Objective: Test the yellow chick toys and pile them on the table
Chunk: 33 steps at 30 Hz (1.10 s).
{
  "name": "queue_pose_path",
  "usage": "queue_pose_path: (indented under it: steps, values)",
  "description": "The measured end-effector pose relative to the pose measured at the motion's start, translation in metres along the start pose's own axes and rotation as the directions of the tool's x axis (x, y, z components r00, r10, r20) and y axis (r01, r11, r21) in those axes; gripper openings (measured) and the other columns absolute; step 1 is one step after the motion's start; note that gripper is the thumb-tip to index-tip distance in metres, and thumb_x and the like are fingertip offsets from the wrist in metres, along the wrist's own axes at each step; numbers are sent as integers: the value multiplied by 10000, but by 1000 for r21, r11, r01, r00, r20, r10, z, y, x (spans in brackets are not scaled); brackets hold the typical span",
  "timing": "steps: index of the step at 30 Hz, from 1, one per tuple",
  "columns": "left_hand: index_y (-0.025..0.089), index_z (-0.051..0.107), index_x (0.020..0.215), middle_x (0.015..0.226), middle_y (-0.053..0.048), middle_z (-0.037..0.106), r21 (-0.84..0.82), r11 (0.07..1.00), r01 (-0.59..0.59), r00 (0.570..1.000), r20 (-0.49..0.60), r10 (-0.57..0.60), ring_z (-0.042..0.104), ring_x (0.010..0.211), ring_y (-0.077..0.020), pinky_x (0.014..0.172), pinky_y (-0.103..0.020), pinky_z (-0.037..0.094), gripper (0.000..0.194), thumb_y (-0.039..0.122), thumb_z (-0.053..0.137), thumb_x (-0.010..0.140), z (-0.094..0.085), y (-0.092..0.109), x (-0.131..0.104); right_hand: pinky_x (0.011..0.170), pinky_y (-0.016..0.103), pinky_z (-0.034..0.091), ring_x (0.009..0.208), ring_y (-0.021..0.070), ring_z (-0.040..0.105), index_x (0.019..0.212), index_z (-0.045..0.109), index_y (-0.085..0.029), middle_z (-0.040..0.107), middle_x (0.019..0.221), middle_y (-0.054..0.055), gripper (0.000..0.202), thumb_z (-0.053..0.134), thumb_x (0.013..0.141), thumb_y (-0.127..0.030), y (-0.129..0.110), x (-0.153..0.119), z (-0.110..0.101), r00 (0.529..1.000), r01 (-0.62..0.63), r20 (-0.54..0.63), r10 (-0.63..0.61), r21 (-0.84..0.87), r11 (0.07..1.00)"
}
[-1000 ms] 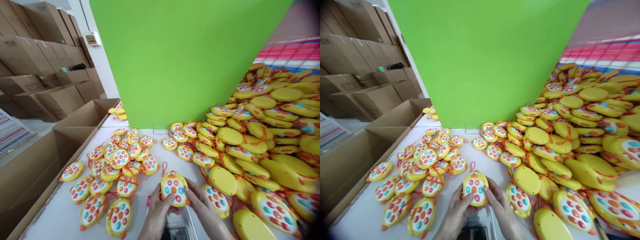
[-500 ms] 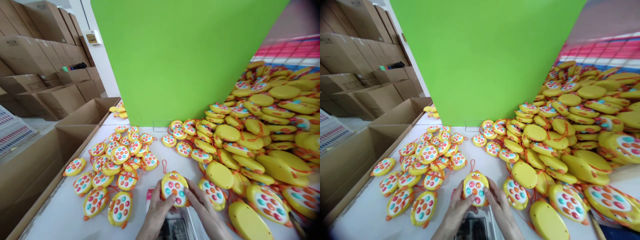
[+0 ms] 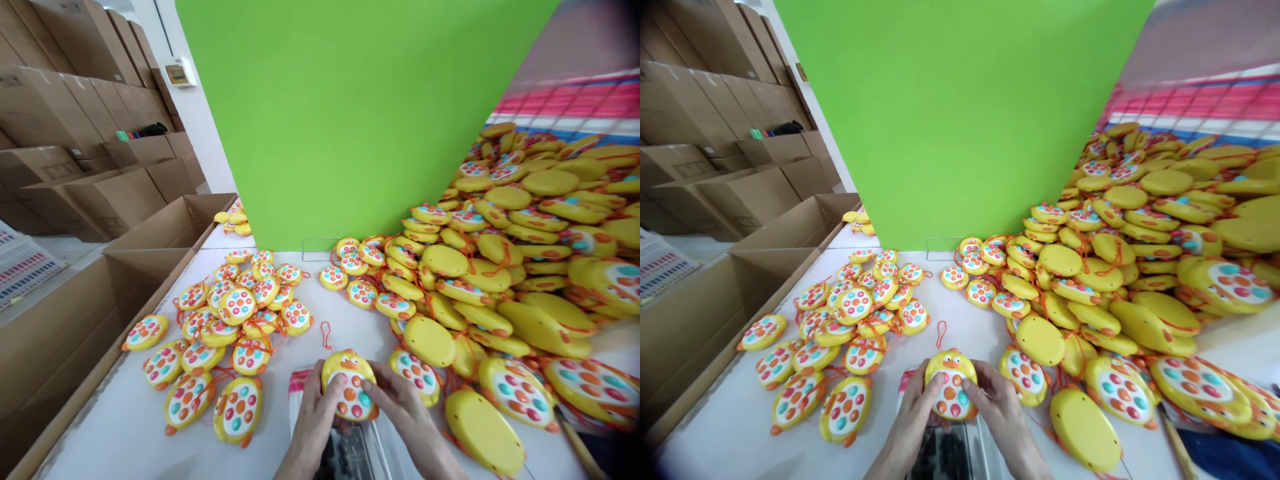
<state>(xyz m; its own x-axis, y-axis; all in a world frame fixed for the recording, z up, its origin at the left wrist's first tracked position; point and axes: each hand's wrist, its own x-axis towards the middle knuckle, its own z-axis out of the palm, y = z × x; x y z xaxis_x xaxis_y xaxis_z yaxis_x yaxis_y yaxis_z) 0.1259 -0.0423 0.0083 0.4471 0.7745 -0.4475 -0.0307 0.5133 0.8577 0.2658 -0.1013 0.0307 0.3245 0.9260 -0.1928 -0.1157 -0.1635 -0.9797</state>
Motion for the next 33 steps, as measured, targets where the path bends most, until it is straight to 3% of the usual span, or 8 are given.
queue_pose_path:
  steps: [6, 10, 16, 19, 22, 27, 30, 33]
  values:
    - [193, 452, 1231, 1049, -86, 632, 61, 993, -103, 977, 193, 90, 621, 860, -219, 611, -257, 529, 628, 411, 699, 696, -3, 7, -14, 719, 323, 506, 819, 228, 629, 959, 626, -158, 685, 882, 80, 371, 602, 780, -483, 9, -4, 7, 999, 32, 9, -31, -34, 999]
    - [188, 538, 1128, 952, -53, 674, 51, 989, -142, 981, 143, 134, 633, 852, -210, 697, -265, 530, 536, 255, 747, 639, -4, 18, -11, 780, 354, 509, 898, 226, 619, 1117, 572, -197, 663, 1013, 87, 405, 468, 857, -490, 18, -5, -5, 995, 100, 18, -100, -346, 933]
    - [177, 549, 1060, 942, -70, 696, -357, 896, -266, 949, -259, 179, 678, 813, -206, 646, -270, 552, 400, 193, 688, 685, -38, 75, 39, 970, 517, 388, 1223, 326, 424, 1234, 491, -179, 492, 1297, 163, 531, 419, 848, -536, 28, 14, -79, 835, 36, -205, -510, -905, 423]
    - [128, 574, 964, 993, -122, 688, -555, 794, -248, 957, -269, 110, 672, 913, -211, 734, -289, 556, 167, 208, 500, 837, -51, 96, 52, 943, 584, 365, 1280, 404, 317, 1329, 394, -137, 373, 1386, 209, 652, 404, 840, -568, 36, 27, -97, 820, -114, -226, -525, -965, 238]
    - [110, 578, 975, 953, -140, 696, -567, 807, -163, 974, -226, 37, 683, 868, -209, 703, -294, 556, 177, 164, 463, 852, -45, 86, 48, 909, 602, 369, 1300, 441, 250, 1361, 345, -111, 285, 1432, 230, 656, 401, 848, -516, 42, 40, -93, 818, -218, -270, -508, -963, 161]
    - [116, 569, 966, 768, -107, 706, -502, 865, 11, 996, -70, -54, 674, 701, -188, 601, -260, 514, 227, 179, 623, 755, -18, 38, 35, 948, 567, 360, 1253, 396, 350, 1292, 444, -144, 393, 1385, 179, 619, 519, 724, -379, 29, 55, -95, 806, -222, -351, -477, -926, 306]
    - [130, 576, 925, 734, -86, 704, -456, 887, 78, 997, 12, -82, 659, 663, -180, 568, -245, 480, 320, 275, 719, 679, -4, 17, 30, 993, 504, 358, 1223, 360, 418, 1280, 458, -172, 462, 1340, 143, 714, 605, 629, -426, 6, 50, -105, 810, -132, -480, -336, -708, 694]
    - [129, 589, 886, 737, -90, 702, -398, 906, 144, 987, 129, -100, 652, 656, -177, 542, -231, 446, 406, 377, 770, 620, 11, 5, 27, 977, 477, 390, 1246, 331, 422, 1304, 434, -237, 474, 1357, 106, 710, 582, 667, -514, -16, 35, -99, 846, -6, -530, -49, -102, 995]
